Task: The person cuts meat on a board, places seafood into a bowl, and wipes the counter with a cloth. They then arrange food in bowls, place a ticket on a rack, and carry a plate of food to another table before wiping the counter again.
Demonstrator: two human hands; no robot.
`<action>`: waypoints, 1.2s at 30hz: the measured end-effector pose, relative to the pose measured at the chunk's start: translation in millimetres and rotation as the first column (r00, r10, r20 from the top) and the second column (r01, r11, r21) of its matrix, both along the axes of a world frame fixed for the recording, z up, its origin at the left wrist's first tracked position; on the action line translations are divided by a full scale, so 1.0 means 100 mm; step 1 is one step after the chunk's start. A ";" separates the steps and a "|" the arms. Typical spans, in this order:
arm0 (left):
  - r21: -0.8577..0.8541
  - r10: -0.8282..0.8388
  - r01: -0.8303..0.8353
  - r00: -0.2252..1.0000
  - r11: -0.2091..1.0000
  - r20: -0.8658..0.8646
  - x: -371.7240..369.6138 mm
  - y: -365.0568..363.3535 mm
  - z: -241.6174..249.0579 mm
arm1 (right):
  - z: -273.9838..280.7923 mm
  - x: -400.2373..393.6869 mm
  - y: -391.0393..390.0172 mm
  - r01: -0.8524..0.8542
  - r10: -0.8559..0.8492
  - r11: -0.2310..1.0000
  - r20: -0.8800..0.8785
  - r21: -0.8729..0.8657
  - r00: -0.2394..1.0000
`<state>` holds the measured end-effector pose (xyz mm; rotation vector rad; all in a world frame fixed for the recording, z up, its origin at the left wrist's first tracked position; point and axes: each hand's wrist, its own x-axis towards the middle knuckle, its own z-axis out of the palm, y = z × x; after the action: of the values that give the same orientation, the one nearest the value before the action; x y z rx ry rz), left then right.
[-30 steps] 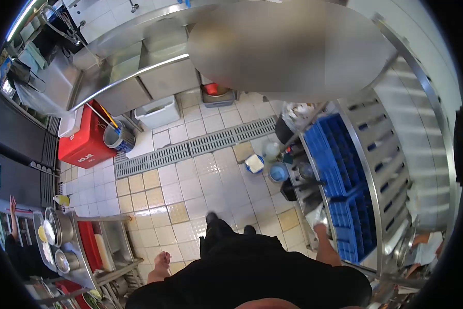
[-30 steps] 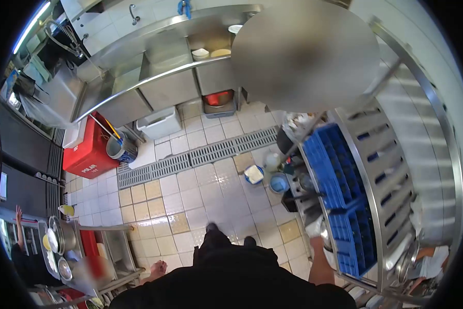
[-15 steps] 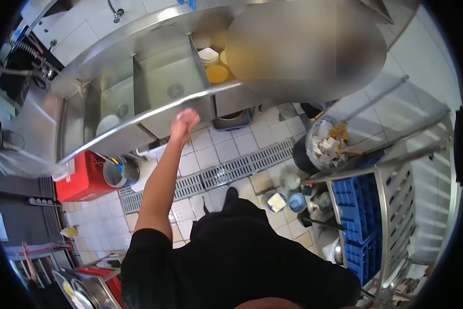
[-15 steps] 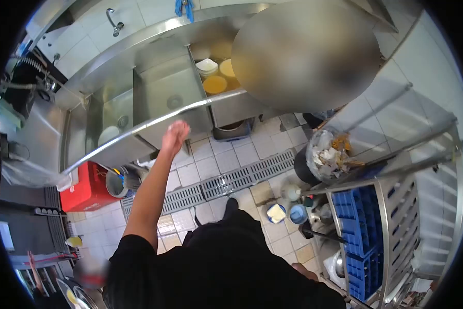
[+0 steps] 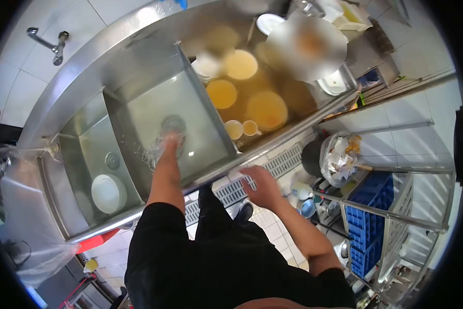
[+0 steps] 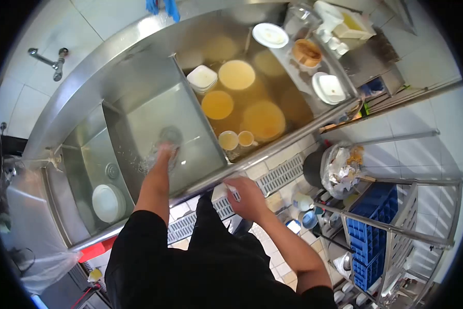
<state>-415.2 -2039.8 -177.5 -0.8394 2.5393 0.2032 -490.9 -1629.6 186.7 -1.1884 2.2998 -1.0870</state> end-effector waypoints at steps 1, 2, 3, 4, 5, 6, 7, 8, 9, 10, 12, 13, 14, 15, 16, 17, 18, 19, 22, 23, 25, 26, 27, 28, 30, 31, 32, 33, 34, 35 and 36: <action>0.109 0.009 -0.014 0.999 0.994 0.041 -0.52 -0.02 0.34 | -0.14 -0.05 -0.53 -0.127 0.128 0.990 0.017 -0.054 0.992; 0.196 0.220 -0.201 0.973 0.960 -0.077 -0.92 0.10 1.11 | -0.34 -0.09 -1.00 -0.241 0.238 0.960 0.034 0.141 0.971; 0.043 -0.119 0.160 0.864 0.986 -0.488 -1.04 0.00 0.91 | -0.60 -0.12 -1.39 -0.348 0.344 0.879 0.073 0.325 0.936; 0.106 -0.003 0.052 0.908 0.993 -0.419 -1.05 0.01 0.98 | -0.93 -0.16 -1.72 -0.404 0.433 0.790 0.046 0.461 0.900; 0.158 0.108 -0.056 0.933 0.986 -0.342 -1.07 0.08 1.18 | -1.31 -0.20 -1.96 -0.436 0.519 0.680 0.033 0.589 0.854; 0.198 0.215 -0.166 0.940 0.966 -0.265 -1.08 0.12 1.31 | -1.66 -0.27 -2.11 -0.425 0.564 0.591 0.025 0.685 0.825; 0.170 0.131 -0.088 0.957 0.981 -0.261 -0.90 0.15 1.30 | -1.99 -0.35 -2.20 -0.395 0.606 0.496 0.017 0.774 0.795; 0.140 0.044 -0.007 0.964 0.990 -0.261 -0.60 0.17 1.30 | -2.39 -0.42 -2.21 -0.402 0.525 0.466 0.120 0.788 0.843; -0.081 -0.215 0.201 0.947 0.976 -0.240 -0.36 0.15 1.37 | -2.76 -0.48 -2.21 -0.413 0.428 0.441 0.218 0.797 0.877; -0.028 -0.141 0.142 0.904 0.989 -0.403 -0.08 0.10 1.46 | -2.96 -0.52 -2.20 -0.424 0.316 0.421 0.309 0.802 0.897; -0.223 0.022 -0.124 0.911 0.967 -0.411 0.53 -0.01 1.29 | -2.82 -0.53 -2.16 -0.299 0.115 0.609 0.291 0.734 0.950; -0.045 0.085 -0.108 0.927 0.993 -0.366 0.77 -0.19 1.17 | -2.61 -0.55 -2.13 -0.203 -0.002 0.686 0.280 0.699 0.960; -0.295 -0.339 0.296 0.935 0.909 -0.108 1.14 -0.44 0.62 | -2.37 -0.59 -2.22 -0.312 0.114 0.623 0.312 0.717 0.943; -0.075 -0.074 0.096 0.964 0.993 0.254 1.04 -0.50 0.52 | -2.15 -0.64 -2.31 -0.414 0.227 0.555 0.347 0.722 0.910; 0.046 -0.136 0.129 0.966 0.991 0.221 1.00 -0.69 0.09 | -2.15 -0.57 -2.24 -0.285 0.250 0.826 0.137 0.487 0.959; 0.112 -0.375 0.359 0.862 0.927 0.340 0.60 -0.71 0.21 | -1.78 -0.62 -2.23 -0.202 0.194 0.914 0.058 0.352 0.979; -0.008 -0.440 0.451 0.873 0.892 0.209 0.20 -0.73 0.26 | -0.86 -0.77 -2.15 -0.086 -0.004 0.868 0.181 0.490 0.983; -0.236 -0.531 0.491 0.641 0.839 -0.555 -0.10 -0.95 -0.06 | -0.57 -0.87 -1.96 -0.053 0.044 0.907 0.030 0.417 0.999; 0.239 -0.158 0.364 0.785 0.900 -0.599 -1.93 -0.39 1.50 | 0.33 -0.97 -1.08 0.311 -0.311 0.866 -0.064 0.393 0.948; 0.333 -0.094 0.420 0.728 0.844 -0.679 -2.36 -0.20 1.91 | 0.35 -0.97 -0.69 0.399 -0.391 0.831 -0.103 0.388 0.915; -0.286 -0.613 0.658 0.340 0.697 -0.713 -3.25 -0.07 2.07 | 0.15 -0.86 0.28 0.530 -0.499 0.754 -0.187 0.387 0.846; -0.592 -0.784 0.590 0.115 0.548 -0.610 -3.55 0.09 2.26 | 0.11 -0.62 0.88 0.609 -0.540 0.716 -0.282 0.342 0.793; -0.550 -0.713 0.601 0.047 0.580 -0.699 -3.59 0.91 2.36 | 0.00 -0.26 1.48 0.672 -0.566 0.677 -0.372 0.300 0.736; -0.426 -0.608 0.673 0.045 0.605 -0.792 -3.48 1.84 2.31 | -0.54 0.10 2.11 0.764 -0.623 0.602 -0.461 0.233 0.632; -0.251 -0.505 0.823 0.049 0.509 -0.862 -2.82 3.69 2.55 | -0.97 1.17 3.23 0.897 -0.864 0.360 -0.271 0.258 0.425; -0.197 -0.504 0.881 0.053 0.430 -0.862 -2.45 4.46 2.57 | -1.15 1.85 3.78 0.807 -0.886 0.323 -0.142 0.495 0.441; -0.150 -0.516 0.928 0.051 0.341 -0.855 -2.09 5.16 2.59 | -1.49 2.62 4.28 0.793 -0.908 0.204 -0.193 0.574 0.373; -0.112 -0.532 0.959 0.046 0.261 -0.845 -1.72 5.79 2.59 | -1.66 3.54 4.66 0.808 -0.999 -0.049 -0.047 0.587 -0.027; -0.072 -0.559 0.981 0.043 0.182 -0.828 -1.34 6.38 2.58 | -2.02 4.53 4.99 0.778 -0.970 -0.231 -0.081 0.584 -0.228; -0.040 -0.595 0.993 0.032 0.109 -0.803 -1.00 6.89 2.52 | -1.97 5.53 5.07 0.663 -0.908 -0.314 -0.012 0.679 -0.419; -0.012 -0.627 0.999 0.013 0.036 -0.779 -0.68 7.36 2.48 | -1.75 6.42 4.94 0.462 -0.582 -0.561 0.070 0.687 -0.810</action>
<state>-483.1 -1304.0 70.6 1.4892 2.6436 0.8615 151.0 -1135.9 12.0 2.2621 1.7696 -1.0531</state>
